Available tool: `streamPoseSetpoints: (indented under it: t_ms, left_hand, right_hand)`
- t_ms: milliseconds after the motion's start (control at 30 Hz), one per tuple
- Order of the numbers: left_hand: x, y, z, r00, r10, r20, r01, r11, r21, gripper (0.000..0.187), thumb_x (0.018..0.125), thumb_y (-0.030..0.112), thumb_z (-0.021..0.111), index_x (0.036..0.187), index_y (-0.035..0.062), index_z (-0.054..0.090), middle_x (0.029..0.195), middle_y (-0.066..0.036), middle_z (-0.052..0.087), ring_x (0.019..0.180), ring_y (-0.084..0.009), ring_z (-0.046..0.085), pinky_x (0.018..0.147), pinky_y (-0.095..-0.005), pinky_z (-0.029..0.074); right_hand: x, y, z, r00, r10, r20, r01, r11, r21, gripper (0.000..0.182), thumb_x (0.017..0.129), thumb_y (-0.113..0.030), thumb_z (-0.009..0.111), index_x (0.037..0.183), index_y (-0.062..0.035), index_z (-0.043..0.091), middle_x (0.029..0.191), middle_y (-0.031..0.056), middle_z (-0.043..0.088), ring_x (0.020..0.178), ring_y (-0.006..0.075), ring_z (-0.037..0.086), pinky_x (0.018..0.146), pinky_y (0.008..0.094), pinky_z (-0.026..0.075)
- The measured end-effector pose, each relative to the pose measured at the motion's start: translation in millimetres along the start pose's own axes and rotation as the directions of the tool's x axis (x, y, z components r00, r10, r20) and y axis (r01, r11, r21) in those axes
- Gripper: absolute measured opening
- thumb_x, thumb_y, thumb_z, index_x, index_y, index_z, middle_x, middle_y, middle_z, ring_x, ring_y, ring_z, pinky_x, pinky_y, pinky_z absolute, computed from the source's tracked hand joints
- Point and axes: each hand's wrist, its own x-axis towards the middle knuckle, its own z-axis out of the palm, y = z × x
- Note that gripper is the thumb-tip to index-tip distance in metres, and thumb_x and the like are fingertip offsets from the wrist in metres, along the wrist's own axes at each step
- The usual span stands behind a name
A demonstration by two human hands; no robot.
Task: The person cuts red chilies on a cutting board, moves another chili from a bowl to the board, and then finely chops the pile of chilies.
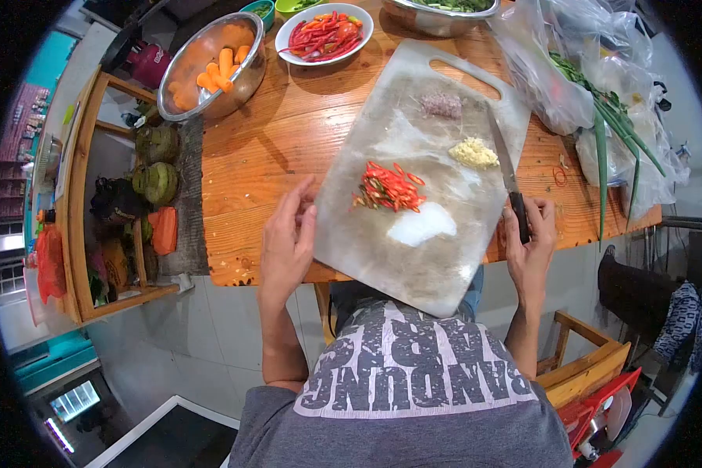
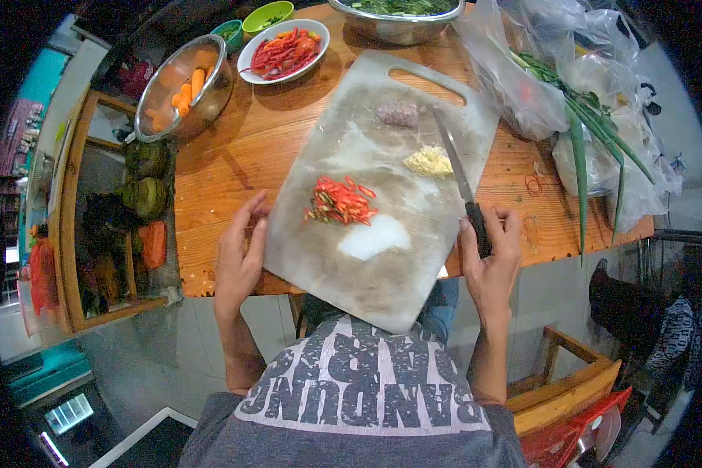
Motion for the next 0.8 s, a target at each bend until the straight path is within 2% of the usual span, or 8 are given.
streamPoseSetpoints:
  t_ms: [67, 200, 333, 433, 533, 633, 733, 800]
  left_hand:
    - [-7.1, 2.6, 3.9, 0.999, 0.008, 0.038, -0.009, 1.000, 0.008, 0.044, 0.095, 0.004, 0.061, 0.139, 0.0017, 0.057, 0.111, -0.014, 0.066, 0.094, -0.0221, 0.065, 0.081, -0.0330, 0.053]
    - [-16.7, 5.1, 10.8, 0.996, 0.034, 0.083, -0.034, 0.999, -0.010, 0.049, 0.089, 0.000, 0.067, 0.138, 0.0024, 0.058, 0.107, -0.012, 0.064, 0.090, -0.0200, 0.064, 0.078, -0.0308, 0.053]
    - [-14.0, 5.2, 11.0, 0.996, 0.032, 0.081, -0.029, 0.998, -0.049, 0.050, 0.087, -0.002, 0.068, 0.136, 0.0019, 0.059, 0.109, -0.012, 0.063, 0.091, -0.0207, 0.064, 0.079, -0.0318, 0.053]
    - [-6.1, 3.2, 13.7, 0.995, 0.095, 0.030, -0.095, 0.995, -0.012, 0.048, 0.087, -0.002, 0.068, 0.134, 0.0022, 0.060, 0.108, -0.013, 0.063, 0.092, -0.0225, 0.065, 0.080, -0.0331, 0.054]
    - [0.4, 9.1, 13.2, 0.989, 0.149, -0.008, -0.147, 0.982, 0.118, 0.049, 0.085, -0.005, 0.068, 0.133, 0.0036, 0.063, 0.106, -0.011, 0.064, 0.096, -0.0220, 0.065, 0.086, -0.0333, 0.054]
    - [4.0, 18.4, 12.5, 0.978, 0.208, 0.002, -0.208, 0.977, 0.052, 0.044, 0.086, -0.004, 0.067, 0.129, 0.0030, 0.063, 0.109, -0.015, 0.063, 0.094, -0.0284, 0.066, 0.084, -0.0379, 0.054]
    - [6.5, 21.3, 18.8, 0.975, 0.222, 0.001, -0.222, 0.975, 0.033, 0.042, 0.086, -0.006, 0.066, 0.127, 0.0030, 0.066, 0.111, -0.015, 0.066, 0.104, -0.0283, 0.067, 0.089, -0.0359, 0.053]
    - [9.7, 18.4, 22.2, 0.956, 0.292, 0.011, -0.292, 0.953, 0.079, 0.045, 0.087, -0.008, 0.062, 0.130, 0.0034, 0.064, 0.118, -0.016, 0.065, 0.110, -0.0307, 0.066, 0.092, -0.0382, 0.053]
  right_hand:
    - [0.7, -12.4, -4.9, 0.999, 0.047, 0.027, -0.046, 0.998, -0.042, 0.033, 0.091, -0.005, 0.069, 0.124, -0.0012, 0.069, 0.093, 0.0118, 0.060, 0.082, 0.0225, 0.060, 0.075, 0.0312, 0.048]
    - [-11.6, -15.9, 0.1, 0.984, -0.124, 0.127, 0.129, 0.991, -0.028, 0.051, 0.080, 0.001, 0.070, 0.130, -0.0085, 0.069, 0.093, 0.0113, 0.058, 0.078, 0.0225, 0.059, 0.070, 0.0316, 0.049]
    - [-25.3, -23.9, -0.3, 0.974, -0.094, 0.207, 0.117, 0.988, -0.103, 0.053, 0.077, -0.001, 0.071, 0.128, -0.0147, 0.071, 0.092, 0.0101, 0.057, 0.078, 0.0248, 0.060, 0.070, 0.0352, 0.051]
    - [-28.0, -31.9, 3.8, 0.970, -0.084, 0.229, 0.129, 0.973, -0.189, 0.052, 0.077, -0.004, 0.072, 0.127, -0.0160, 0.071, 0.094, 0.0093, 0.059, 0.081, 0.0262, 0.061, 0.070, 0.0370, 0.052]
    - [-28.4, -37.4, 9.2, 0.957, -0.104, 0.271, 0.167, 0.961, -0.219, 0.052, 0.077, -0.005, 0.072, 0.128, -0.0168, 0.071, 0.094, 0.0089, 0.060, 0.083, 0.0267, 0.062, 0.070, 0.0376, 0.052]
    - [-25.0, -44.8, 12.0, 0.937, -0.155, 0.314, 0.224, 0.954, -0.197, 0.053, 0.077, -0.005, 0.072, 0.129, -0.0156, 0.070, 0.095, 0.0089, 0.060, 0.084, 0.0267, 0.062, 0.071, 0.0379, 0.052]
    - [-18.1, -47.2, 13.5, 0.932, -0.210, 0.294, 0.264, 0.951, -0.160, 0.053, 0.077, -0.004, 0.072, 0.129, -0.0129, 0.068, 0.095, 0.0091, 0.061, 0.085, 0.0266, 0.062, 0.072, 0.0389, 0.052]
    - [-14.0, -47.7, 14.0, 0.930, -0.226, 0.289, 0.272, 0.954, -0.130, 0.052, 0.077, -0.003, 0.072, 0.129, -0.0113, 0.068, 0.095, 0.0092, 0.061, 0.085, 0.0265, 0.062, 0.072, 0.0397, 0.052]
